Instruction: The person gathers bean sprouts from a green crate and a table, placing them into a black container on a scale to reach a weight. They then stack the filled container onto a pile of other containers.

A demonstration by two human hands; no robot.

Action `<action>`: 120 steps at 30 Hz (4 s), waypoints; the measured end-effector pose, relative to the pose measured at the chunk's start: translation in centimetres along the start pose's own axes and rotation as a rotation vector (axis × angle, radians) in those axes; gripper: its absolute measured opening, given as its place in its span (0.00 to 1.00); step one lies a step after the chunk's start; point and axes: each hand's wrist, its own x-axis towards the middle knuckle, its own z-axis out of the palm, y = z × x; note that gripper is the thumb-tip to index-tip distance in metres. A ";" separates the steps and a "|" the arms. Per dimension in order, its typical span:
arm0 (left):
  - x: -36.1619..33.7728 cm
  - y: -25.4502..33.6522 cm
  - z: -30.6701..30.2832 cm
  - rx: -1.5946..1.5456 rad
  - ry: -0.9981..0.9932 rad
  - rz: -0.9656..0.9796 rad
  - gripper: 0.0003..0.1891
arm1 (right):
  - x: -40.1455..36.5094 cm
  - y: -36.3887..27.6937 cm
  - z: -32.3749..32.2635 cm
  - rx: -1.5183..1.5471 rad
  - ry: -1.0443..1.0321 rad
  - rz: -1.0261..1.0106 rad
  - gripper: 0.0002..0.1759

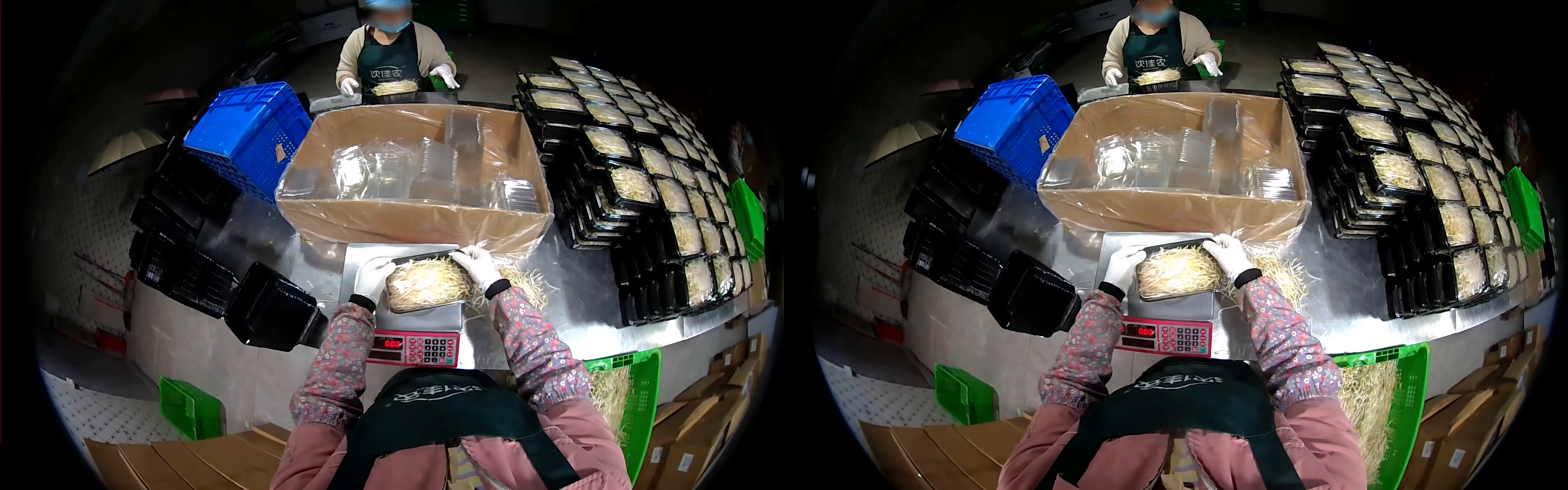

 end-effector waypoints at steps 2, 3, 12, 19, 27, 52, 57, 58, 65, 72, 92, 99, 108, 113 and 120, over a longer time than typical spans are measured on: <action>-0.1 0.0 0.5 0.019 0.079 0.016 0.08 | -0.2 -0.3 0.3 -0.004 0.038 -0.008 0.09; -0.2 0.3 0.6 0.043 0.089 0.068 0.08 | -0.1 -0.2 0.5 0.008 0.055 -0.024 0.08; -10.7 7.3 1.5 -0.070 0.037 -0.345 0.28 | -7.5 -4.1 -3.0 -0.011 -0.266 0.307 0.22; -11.3 3.9 1.8 -0.424 0.026 -0.293 0.09 | -8.7 -0.6 -1.0 0.484 -0.145 0.319 0.13; -13.4 4.8 2.4 -0.447 0.089 -0.416 0.20 | -7.5 -6.8 -0.9 -0.712 -0.023 -0.062 0.20; -10.1 2.7 0.4 0.690 0.201 0.507 0.18 | -10.8 2.3 -12.2 0.099 0.506 -0.249 0.08; -6.0 1.5 -1.5 1.251 0.302 0.194 0.36 | -8.9 10.7 -26.9 0.489 1.356 -0.339 0.10; -5.4 1.1 0.0 1.353 0.251 0.145 0.37 | -7.7 13.0 -29.6 0.511 1.474 -0.362 0.11; -9.7 2.6 19.4 0.855 -0.666 0.621 0.32 | -4.7 17.2 -36.3 0.587 1.414 -0.162 0.21; -12.3 8.3 13.6 0.616 -0.468 0.588 0.29 | -10.7 13.7 -28.8 0.506 1.436 -0.115 0.24; -15.6 10.5 -17.8 0.857 1.030 0.221 0.09 | -8.9 1.2 -7.6 0.305 0.619 -0.254 0.23; -12.0 15.8 -11.0 0.649 1.080 0.759 0.06 | -13.2 -0.4 -3.9 0.021 0.755 -0.332 0.17; -7.0 8.1 19.4 0.776 -0.864 0.930 0.10 | -27.0 -0.2 1.8 -0.338 0.476 -0.258 0.12; -3.3 -2.5 25.2 0.973 -1.084 0.895 0.10 | -40.1 2.5 0.6 -0.381 0.927 -0.050 0.13; -11.4 4.0 30.6 0.681 -1.189 0.796 0.35 | -57.0 6.1 -3.4 -0.174 1.786 0.234 0.22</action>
